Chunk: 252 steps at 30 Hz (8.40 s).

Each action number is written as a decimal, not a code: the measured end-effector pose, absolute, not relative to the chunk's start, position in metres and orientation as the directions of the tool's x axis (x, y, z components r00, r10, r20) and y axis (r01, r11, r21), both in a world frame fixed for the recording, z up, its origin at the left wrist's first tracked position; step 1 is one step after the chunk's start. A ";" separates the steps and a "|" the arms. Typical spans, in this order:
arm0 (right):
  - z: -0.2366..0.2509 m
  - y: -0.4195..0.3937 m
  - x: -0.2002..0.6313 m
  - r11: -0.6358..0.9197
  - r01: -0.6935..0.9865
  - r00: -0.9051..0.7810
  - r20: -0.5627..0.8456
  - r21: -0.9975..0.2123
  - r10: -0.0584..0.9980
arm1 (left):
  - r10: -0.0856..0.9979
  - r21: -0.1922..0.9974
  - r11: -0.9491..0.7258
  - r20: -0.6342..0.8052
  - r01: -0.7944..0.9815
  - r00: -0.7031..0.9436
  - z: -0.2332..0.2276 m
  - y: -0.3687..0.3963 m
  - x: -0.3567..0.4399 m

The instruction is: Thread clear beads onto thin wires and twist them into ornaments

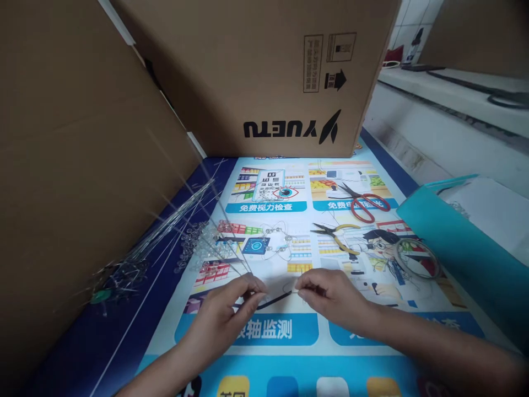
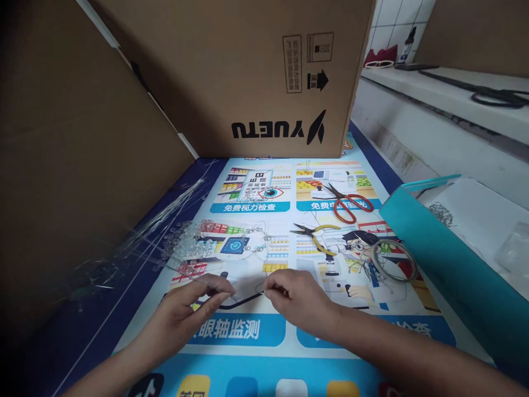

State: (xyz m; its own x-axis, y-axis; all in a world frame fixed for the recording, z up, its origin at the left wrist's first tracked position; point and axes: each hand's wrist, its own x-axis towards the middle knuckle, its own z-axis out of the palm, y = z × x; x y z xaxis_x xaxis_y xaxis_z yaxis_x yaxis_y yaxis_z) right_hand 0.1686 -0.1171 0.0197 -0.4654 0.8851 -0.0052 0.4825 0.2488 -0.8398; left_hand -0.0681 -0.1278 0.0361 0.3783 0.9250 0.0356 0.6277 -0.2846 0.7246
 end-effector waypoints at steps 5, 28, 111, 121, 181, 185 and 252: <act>0.018 -0.119 0.166 0.282 0.471 -0.497 0.012 -0.836 0.867 | 0.924 0.749 -0.282 0.046 0.599 0.378 0.031 -0.129 -0.062; 0.005 -0.131 0.151 0.446 0.435 -0.548 0.164 -0.782 0.821 | 0.916 0.952 -0.216 0.121 0.218 0.383 0.010 -0.140 -0.032; 0.075 -0.092 0.247 0.020 0.420 -0.347 -0.140 -0.907 0.927 | 0.886 0.980 0.142 -0.188 0.138 0.423 0.020 -0.149 -0.016; 0.085 -0.131 0.245 0.222 0.581 -0.597 -0.225 -0.783 0.770 | 0.747 0.882 0.459 -0.318 -0.107 0.585 0.020 -0.137 0.007; 0.082 -0.096 0.232 -0.246 0.586 -0.644 -0.627 -0.772 0.437 | 0.573 0.770 0.637 -0.446 -0.031 0.688 0.024 -0.117 0.017; 0.074 -0.089 0.231 -0.389 0.598 -0.580 -0.713 -0.701 0.393 | 0.553 0.729 0.682 -0.462 -0.058 0.694 0.019 -0.111 0.015; 0.043 0.046 0.311 0.043 0.962 -0.010 -0.122 0.271 0.992 | 0.784 0.846 0.487 -0.315 -0.216 0.535 0.012 -0.123 -0.008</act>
